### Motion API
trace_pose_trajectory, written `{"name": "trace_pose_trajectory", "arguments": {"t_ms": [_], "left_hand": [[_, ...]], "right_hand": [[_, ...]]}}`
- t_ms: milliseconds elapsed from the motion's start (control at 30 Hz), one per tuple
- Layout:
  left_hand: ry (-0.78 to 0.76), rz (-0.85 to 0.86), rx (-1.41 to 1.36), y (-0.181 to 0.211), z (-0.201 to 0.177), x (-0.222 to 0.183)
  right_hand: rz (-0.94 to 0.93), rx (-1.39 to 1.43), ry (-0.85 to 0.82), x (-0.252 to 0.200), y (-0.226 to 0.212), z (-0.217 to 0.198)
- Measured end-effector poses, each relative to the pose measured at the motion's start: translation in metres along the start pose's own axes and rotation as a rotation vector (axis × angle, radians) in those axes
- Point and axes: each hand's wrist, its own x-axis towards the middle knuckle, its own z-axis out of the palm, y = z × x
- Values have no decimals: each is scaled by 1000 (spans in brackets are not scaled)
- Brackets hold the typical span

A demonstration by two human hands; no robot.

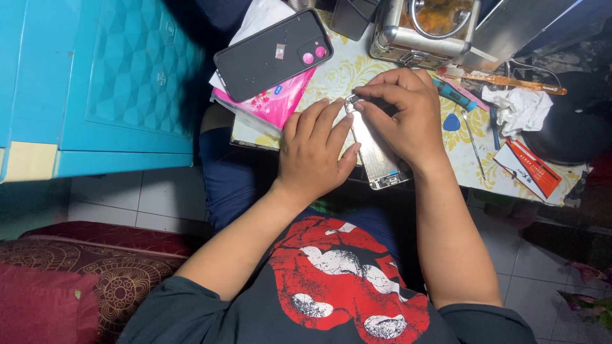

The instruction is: Disassembling a smartphone using a pry tool and screwdriver to access internal components on a workbench.

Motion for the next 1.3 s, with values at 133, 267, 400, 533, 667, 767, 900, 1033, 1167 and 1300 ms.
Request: {"name": "trace_pose_trajectory", "arguments": {"t_ms": [133, 267, 400, 533, 667, 767, 900, 1033, 1167, 1300], "left_hand": [[3, 0, 2, 0, 0, -1], [8, 6, 7, 0, 1, 0], [9, 4, 9, 0, 2, -1], [-2, -2, 17, 0, 1, -1], [-14, -9, 29, 1, 1, -2], [-8, -1, 39, 0, 2, -2], [-13, 0, 42, 0, 2, -2], [-12, -3, 48, 0, 2, -2], [-11, -12, 44, 1, 1, -1], [1, 7, 57, 1, 2, -2]], "right_hand": [[9, 12, 14, -1, -2, -1], [9, 5, 17, -2, -4, -2], [-13, -10, 27, -2, -6, -2], [-22, 3, 47, -3, -6, -2], [-55, -21, 46, -4, -5, -2], [-68, -22, 33, -3, -7, -2], [-62, -21, 26, -4, -8, -2], [-61, -15, 39, -4, -8, -3], [-71, 5, 81, -4, -8, -3], [-74, 22, 205, -7, -8, -11]]}}
